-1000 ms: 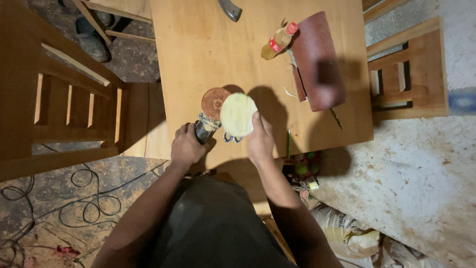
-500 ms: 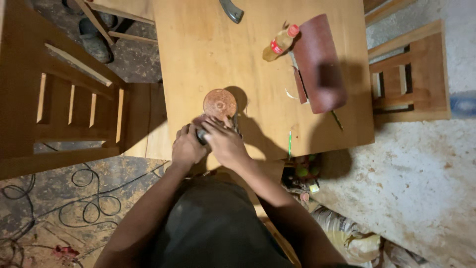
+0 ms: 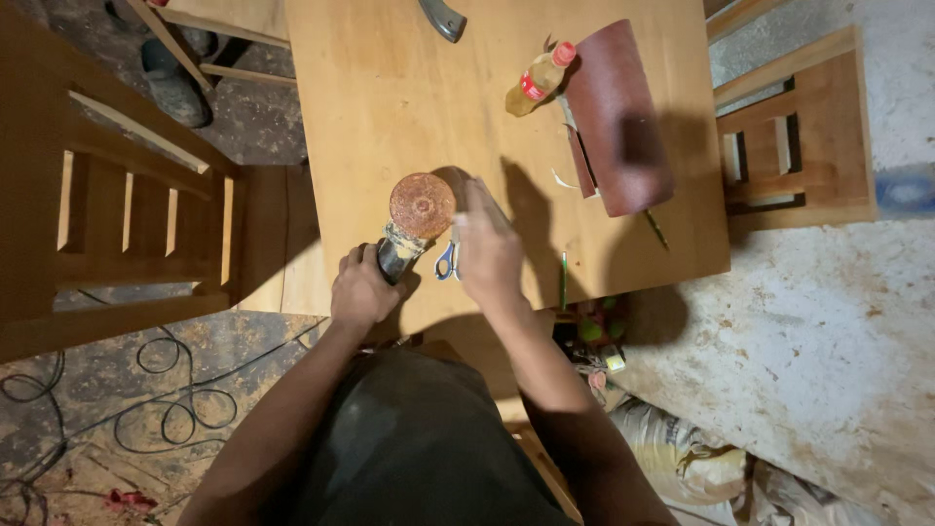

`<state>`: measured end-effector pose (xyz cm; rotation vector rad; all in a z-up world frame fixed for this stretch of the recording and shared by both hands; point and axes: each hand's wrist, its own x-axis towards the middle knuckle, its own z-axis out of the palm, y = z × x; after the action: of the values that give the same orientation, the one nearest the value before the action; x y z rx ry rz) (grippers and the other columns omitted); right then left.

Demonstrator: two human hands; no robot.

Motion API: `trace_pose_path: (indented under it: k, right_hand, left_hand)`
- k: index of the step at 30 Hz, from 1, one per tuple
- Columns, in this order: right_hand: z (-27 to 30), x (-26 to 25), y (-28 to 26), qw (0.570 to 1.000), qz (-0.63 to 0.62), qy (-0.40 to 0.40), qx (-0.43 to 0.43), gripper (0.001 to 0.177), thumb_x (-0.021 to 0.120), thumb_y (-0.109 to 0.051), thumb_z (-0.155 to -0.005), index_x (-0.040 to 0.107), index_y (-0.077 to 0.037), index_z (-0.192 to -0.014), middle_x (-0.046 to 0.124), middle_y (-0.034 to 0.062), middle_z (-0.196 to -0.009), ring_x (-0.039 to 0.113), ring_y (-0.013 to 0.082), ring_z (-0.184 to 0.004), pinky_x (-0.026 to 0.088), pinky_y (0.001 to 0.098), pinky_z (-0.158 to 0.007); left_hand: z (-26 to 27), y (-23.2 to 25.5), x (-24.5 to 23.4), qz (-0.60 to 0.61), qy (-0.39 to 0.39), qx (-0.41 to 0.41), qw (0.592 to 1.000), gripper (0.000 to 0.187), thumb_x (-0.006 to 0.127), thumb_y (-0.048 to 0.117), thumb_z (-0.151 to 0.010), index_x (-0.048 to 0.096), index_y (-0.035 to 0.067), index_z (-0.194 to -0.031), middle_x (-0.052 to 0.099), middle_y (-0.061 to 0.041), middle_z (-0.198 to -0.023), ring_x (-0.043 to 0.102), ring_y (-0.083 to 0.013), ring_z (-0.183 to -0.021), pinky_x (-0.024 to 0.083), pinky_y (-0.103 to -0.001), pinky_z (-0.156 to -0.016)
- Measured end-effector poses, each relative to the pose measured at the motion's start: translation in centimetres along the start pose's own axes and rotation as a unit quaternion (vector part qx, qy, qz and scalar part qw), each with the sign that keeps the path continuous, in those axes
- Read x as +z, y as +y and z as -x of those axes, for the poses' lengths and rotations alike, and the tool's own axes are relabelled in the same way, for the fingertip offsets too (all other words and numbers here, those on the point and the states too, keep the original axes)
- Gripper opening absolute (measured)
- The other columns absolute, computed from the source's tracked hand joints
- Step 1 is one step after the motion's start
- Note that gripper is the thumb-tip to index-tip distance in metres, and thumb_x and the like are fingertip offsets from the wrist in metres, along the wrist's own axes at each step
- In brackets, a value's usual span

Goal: The person cuts a circular piece of sandpaper with scissors, attaches it to an angle grinder, and then uses the grinder to sand the surface of a wooden object.

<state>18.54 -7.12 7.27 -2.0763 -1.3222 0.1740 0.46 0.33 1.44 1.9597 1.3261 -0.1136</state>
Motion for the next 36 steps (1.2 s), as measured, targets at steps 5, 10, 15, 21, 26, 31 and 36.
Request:
trace_pose_path:
  k: [5, 10, 15, 21, 26, 31, 36]
  right_hand:
    - [-1.5, 3.0, -1.6, 0.980, 0.119, -0.122, -0.106, 0.081, 0.074, -0.036, -0.082, 0.048, 0.011, -0.142, 0.042, 0.0305, -0.148, 0.039, 0.0451, -0.138, 0.034, 0.0532, -0.111]
    - [-1.6, 1.7, 0.8, 0.975, 0.048, -0.108, -0.189, 0.061, 0.069, -0.036, -0.103, 0.049, -0.009, -0.154, 0.037, 0.0118, -0.169, 0.033, 0.0319, -0.161, 0.030, 0.0470, -0.133]
    - [-3.3, 2.4, 1.7, 0.933, 0.127, -0.219, -0.256, 0.079, 0.071, -0.054, -0.090, 0.049, -0.011, -0.153, 0.035, 0.0137, -0.164, 0.023, 0.0372, -0.153, 0.015, 0.0572, -0.124]
    - [-1.9, 4.0, 1.4, 0.950, 0.150, -0.185, -0.203, 0.076, 0.070, -0.059, -0.088, 0.055, -0.013, -0.147, 0.038, 0.0125, -0.162, 0.025, 0.0347, -0.153, 0.014, 0.0605, -0.124]
    - [-0.5, 3.1, 2.9, 0.945, 0.134, -0.146, -0.262, 0.062, 0.073, -0.050, -0.092, 0.063, -0.013, -0.142, 0.046, 0.0117, -0.158, 0.033, 0.0352, -0.152, 0.021, 0.0595, -0.125]
    - [1.3, 3.2, 3.8, 0.933, 0.177, -0.118, -0.290, 0.038, 0.069, -0.024, -0.099, 0.070, -0.015, -0.136, 0.056, 0.0096, -0.152, 0.043, 0.0337, -0.149, 0.028, 0.0555, -0.127]
    - [3.4, 2.1, 3.2, 0.954, 0.083, -0.100, -0.269, 0.027, 0.065, -0.015, -0.098, 0.074, -0.008, -0.123, 0.068, 0.0119, -0.136, 0.053, 0.0345, -0.140, 0.032, 0.0557, -0.123]
  left_hand:
    - [0.4, -0.2, 0.2, 0.007, 0.030, 0.021, 0.999, 0.091, 0.081, 0.055, -0.074, 0.051, -0.001, -0.139, 0.054, -0.023, -0.136, 0.052, -0.0397, -0.129, 0.047, -0.050, -0.105]
    - [0.2, -0.2, 0.3, 0.014, 0.012, 0.000, 1.000, 0.090, 0.083, 0.055, -0.075, 0.050, 0.002, -0.139, 0.053, -0.023, -0.137, 0.050, -0.0388, -0.131, 0.045, -0.051, -0.106]
    - [0.3, -0.1, -0.1, 0.013, 0.031, 0.013, 0.999, 0.089, 0.084, 0.051, -0.072, 0.051, 0.001, -0.138, 0.054, -0.022, -0.138, 0.051, -0.0388, -0.129, 0.046, -0.050, -0.105]
    - [0.4, -0.2, 0.3, 0.018, 0.048, 0.020, 0.998, 0.085, 0.084, 0.050, -0.073, 0.054, 0.001, -0.136, 0.056, -0.022, -0.136, 0.052, -0.0398, -0.129, 0.046, -0.049, -0.104]
    - [0.3, -0.1, 0.4, 0.014, 0.057, 0.029, 0.998, 0.084, 0.084, 0.048, -0.072, 0.054, 0.000, -0.135, 0.057, -0.022, -0.136, 0.052, -0.0400, -0.128, 0.047, -0.049, -0.104]
    - [0.1, -0.1, 0.2, -0.010, 0.014, 0.005, 1.000, 0.090, 0.082, 0.056, -0.077, 0.051, -0.003, -0.137, 0.056, -0.024, -0.136, 0.053, -0.0384, -0.129, 0.047, -0.048, -0.106]
    - [0.3, 0.2, 0.0, -0.006, 0.016, 0.007, 1.000, 0.090, 0.082, 0.054, -0.077, 0.050, -0.001, -0.140, 0.054, -0.024, -0.139, 0.051, -0.0387, -0.130, 0.046, -0.048, -0.107]
